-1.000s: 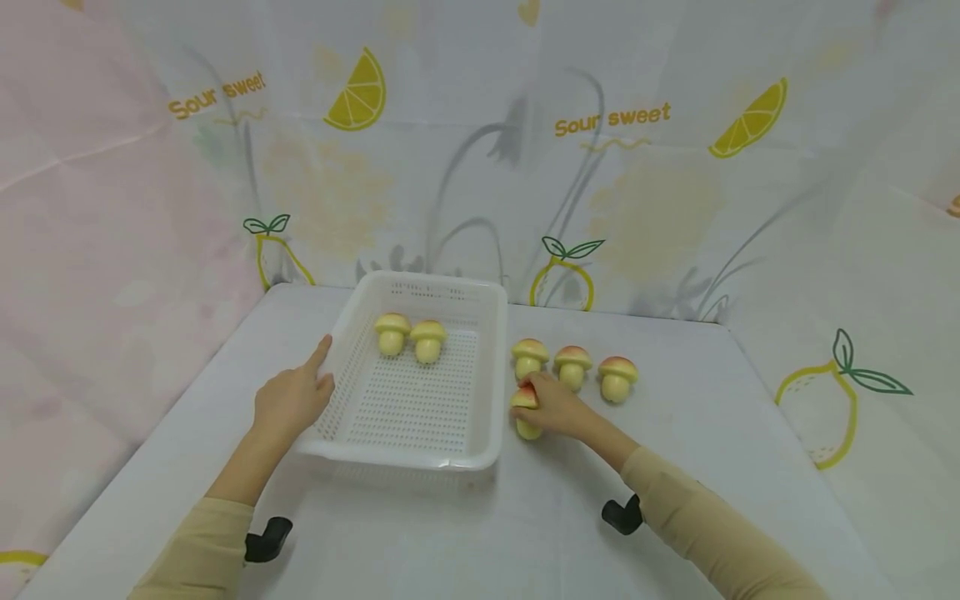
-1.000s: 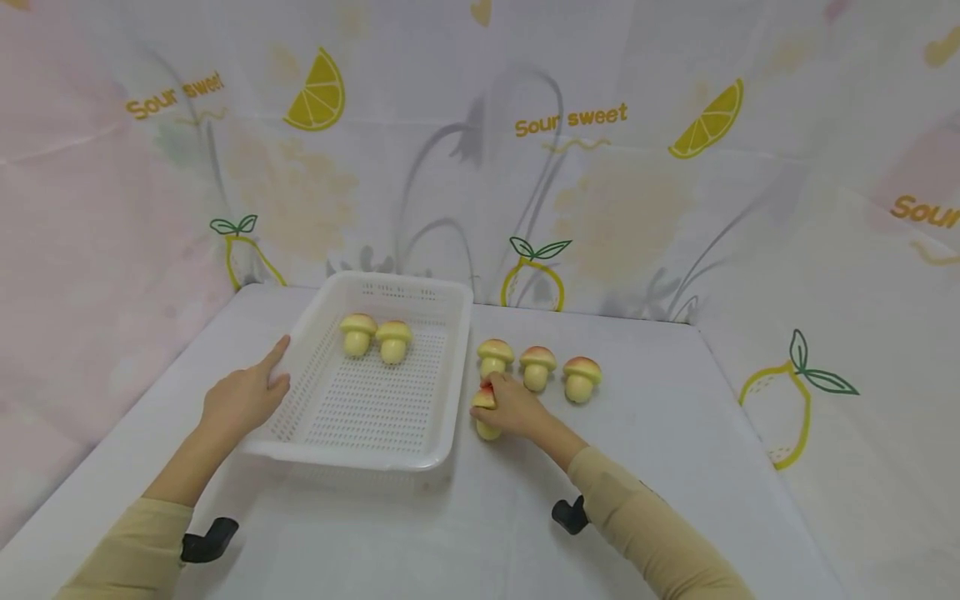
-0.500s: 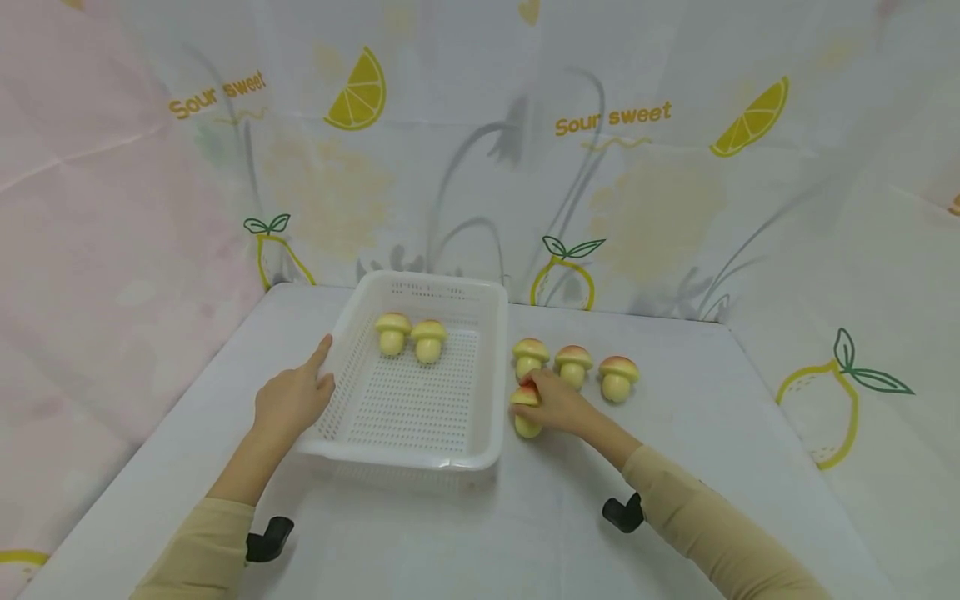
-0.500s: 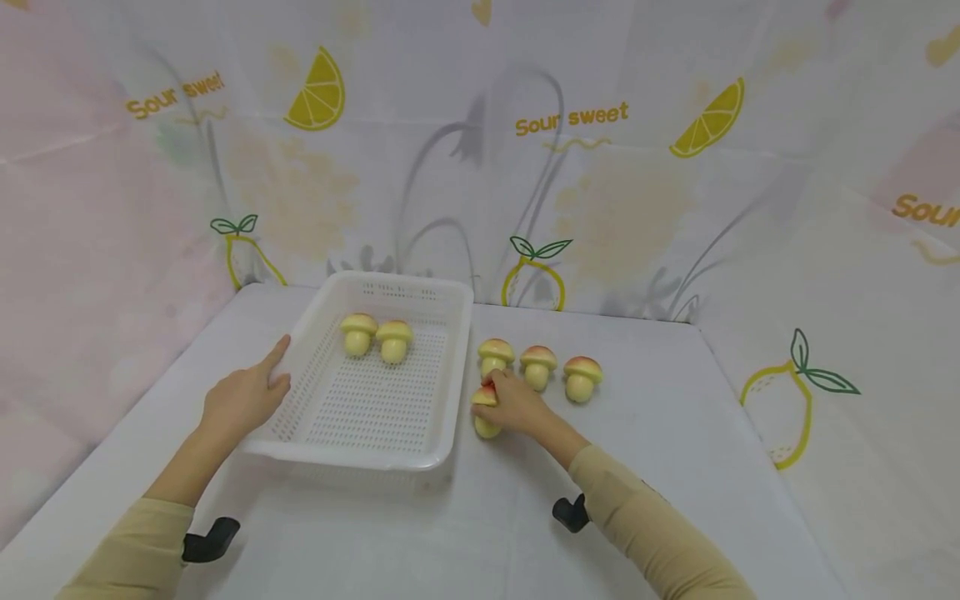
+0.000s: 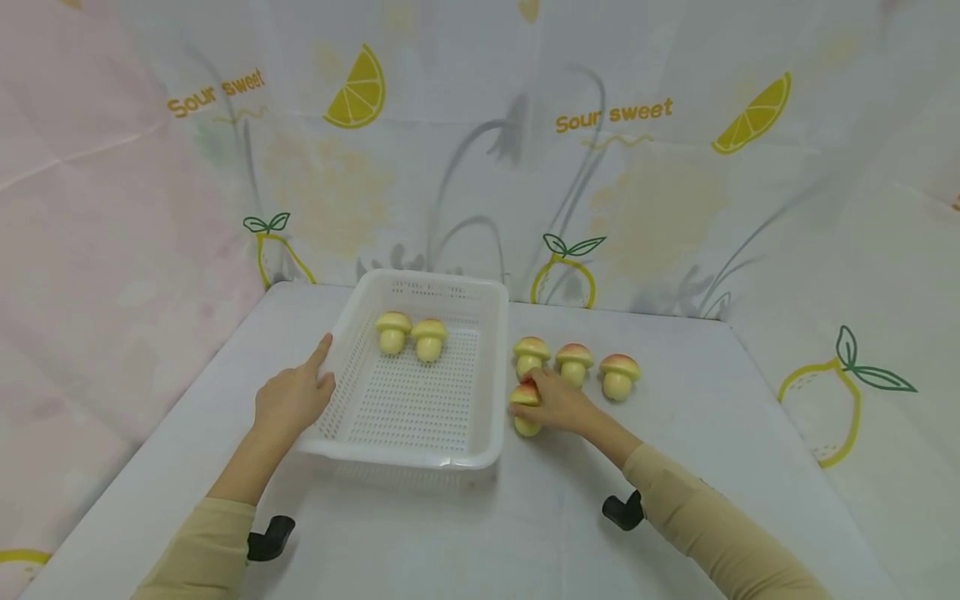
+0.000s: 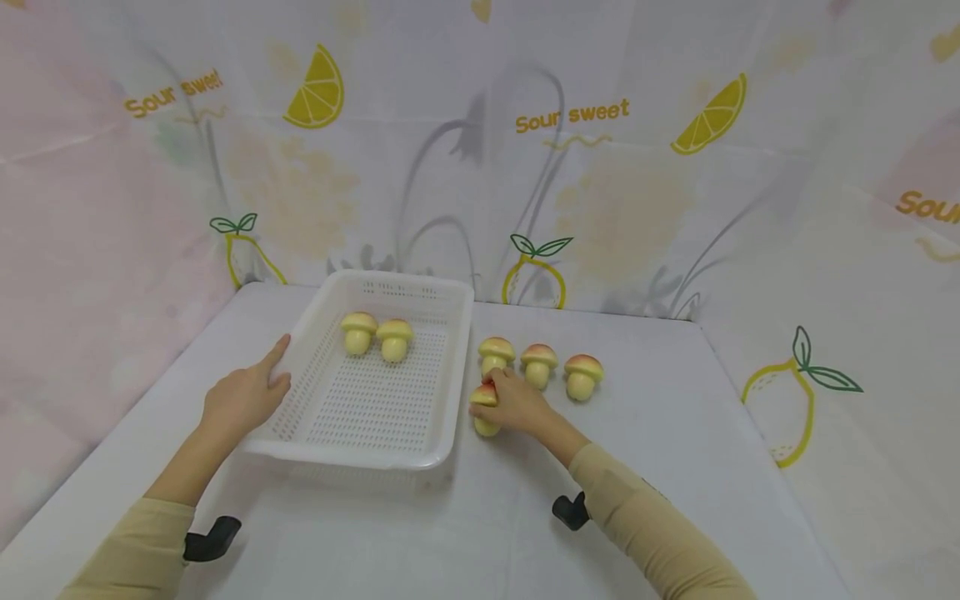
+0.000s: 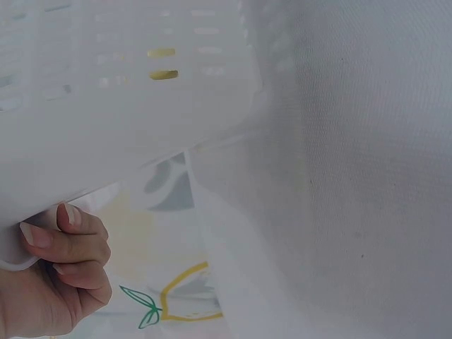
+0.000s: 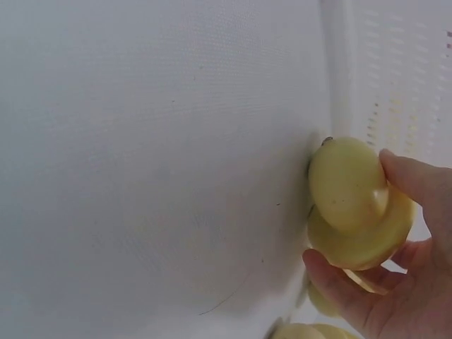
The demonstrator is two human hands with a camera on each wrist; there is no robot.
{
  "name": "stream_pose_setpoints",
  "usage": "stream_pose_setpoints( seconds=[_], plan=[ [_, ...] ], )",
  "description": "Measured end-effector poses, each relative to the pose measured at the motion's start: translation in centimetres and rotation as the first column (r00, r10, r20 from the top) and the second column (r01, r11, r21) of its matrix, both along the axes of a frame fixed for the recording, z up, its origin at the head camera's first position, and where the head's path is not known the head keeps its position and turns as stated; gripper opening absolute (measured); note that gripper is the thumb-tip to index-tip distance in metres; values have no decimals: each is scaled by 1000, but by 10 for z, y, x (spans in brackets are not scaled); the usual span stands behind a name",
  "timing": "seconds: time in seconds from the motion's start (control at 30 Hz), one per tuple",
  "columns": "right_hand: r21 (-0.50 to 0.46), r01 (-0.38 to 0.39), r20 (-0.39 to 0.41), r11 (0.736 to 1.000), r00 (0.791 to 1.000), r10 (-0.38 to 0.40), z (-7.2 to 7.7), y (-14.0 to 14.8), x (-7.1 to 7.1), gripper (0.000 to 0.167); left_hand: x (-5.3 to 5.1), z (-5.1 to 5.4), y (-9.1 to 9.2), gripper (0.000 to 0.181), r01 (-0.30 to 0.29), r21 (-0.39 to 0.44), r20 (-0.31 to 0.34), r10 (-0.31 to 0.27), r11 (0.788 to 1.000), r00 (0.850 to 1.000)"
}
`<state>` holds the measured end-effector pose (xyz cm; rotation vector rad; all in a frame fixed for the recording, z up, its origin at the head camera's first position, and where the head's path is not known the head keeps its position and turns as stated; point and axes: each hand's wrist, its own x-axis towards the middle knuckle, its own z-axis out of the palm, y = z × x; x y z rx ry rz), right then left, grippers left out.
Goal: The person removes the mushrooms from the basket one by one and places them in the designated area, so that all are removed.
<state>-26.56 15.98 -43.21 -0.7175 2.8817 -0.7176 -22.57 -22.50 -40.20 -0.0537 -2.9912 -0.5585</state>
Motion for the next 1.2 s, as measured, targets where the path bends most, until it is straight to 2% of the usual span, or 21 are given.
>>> stream_pose_setpoints(
  seconds=[0.47,0.67,0.97,1.2],
  plan=[
    [8,68,47,998,997,-68,1,-2,-2,58,0,1,0,59,-7,0,19,7,1000,1000],
    [-11,80,51,997,996,-79,7,1,0,60,0,2,0,59,-3,-1,11,3,1000,1000],
    [-3,81,3,997,997,-81,31,14,-3,69,-1,0,-1,58,1,-6,-1,-1,1000,1000],
    [-56,113,24,992,993,-112,55,15,-5,59,0,0,0,58,-1,-2,1,1,1000,1000]
  ],
)
